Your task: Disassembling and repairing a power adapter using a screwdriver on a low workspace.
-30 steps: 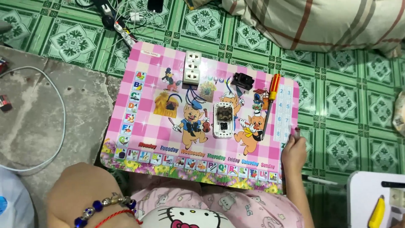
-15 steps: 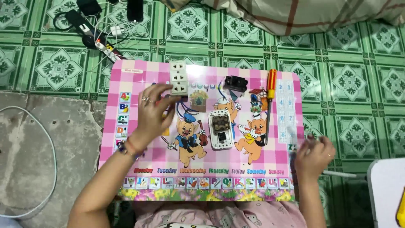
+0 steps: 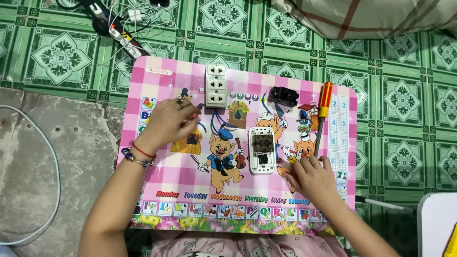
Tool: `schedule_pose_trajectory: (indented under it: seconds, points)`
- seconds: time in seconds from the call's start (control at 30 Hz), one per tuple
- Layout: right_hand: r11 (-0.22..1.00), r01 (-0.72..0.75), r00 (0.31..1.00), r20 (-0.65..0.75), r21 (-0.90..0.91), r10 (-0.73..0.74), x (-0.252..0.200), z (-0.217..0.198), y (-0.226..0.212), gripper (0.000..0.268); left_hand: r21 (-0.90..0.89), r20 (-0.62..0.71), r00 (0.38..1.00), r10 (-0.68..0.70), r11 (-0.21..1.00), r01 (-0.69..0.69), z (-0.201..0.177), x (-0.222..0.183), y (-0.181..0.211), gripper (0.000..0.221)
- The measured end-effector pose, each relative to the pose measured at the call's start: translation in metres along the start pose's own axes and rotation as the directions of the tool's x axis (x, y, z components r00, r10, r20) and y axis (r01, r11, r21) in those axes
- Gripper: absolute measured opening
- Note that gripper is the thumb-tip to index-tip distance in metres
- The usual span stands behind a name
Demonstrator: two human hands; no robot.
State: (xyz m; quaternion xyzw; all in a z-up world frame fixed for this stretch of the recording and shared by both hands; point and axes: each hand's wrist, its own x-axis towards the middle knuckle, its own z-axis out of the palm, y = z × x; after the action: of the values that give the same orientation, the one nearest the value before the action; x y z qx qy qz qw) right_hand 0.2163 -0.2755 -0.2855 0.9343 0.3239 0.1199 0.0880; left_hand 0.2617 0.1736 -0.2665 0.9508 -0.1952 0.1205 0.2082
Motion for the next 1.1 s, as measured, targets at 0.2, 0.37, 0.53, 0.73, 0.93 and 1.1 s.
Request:
schedule_pose_trajectory:
  seconds: [0.2,0.37,0.53,0.73,0.93,1.1]
  points:
    - [0.977,0.187,0.86,0.464,0.103,-0.213,0.054,-0.043,0.021,0.021,0.065,0.384,0.923,-0.036,0.998,0.012,0.0,0.001,0.012,0.023]
    - [0.939,0.164,0.963,0.159,0.304,-0.219,0.07,-0.058,0.02,0.01,0.035,0.452,0.891,0.034,0.998,-0.056,0.012,-0.003,0.037,0.025]
    - [0.857,0.109,0.962,0.165,0.503,-0.219,0.052,-0.046,0.002,0.014,0.03,0.389,0.911,0.134,0.987,-0.158,0.047,-0.017,0.061,0.02]
    - [0.803,0.088,0.978,0.104,0.59,-0.184,0.05,-0.042,0.007,0.011,0.26,0.298,0.952,0.07,0.954,-0.152,0.074,-0.034,0.083,0.017]
    - [0.733,0.088,0.994,-0.007,0.674,-0.113,0.048,-0.037,0.001,0.013,0.297,0.397,0.912,0.106,0.925,-0.237,0.061,-0.023,0.125,0.015]
    - [0.497,-0.103,0.94,0.248,0.862,-0.235,0.038,-0.033,-0.023,0.017,-0.1,0.524,0.832,0.184,0.983,-0.155,0.014,-0.01,0.174,0.022]
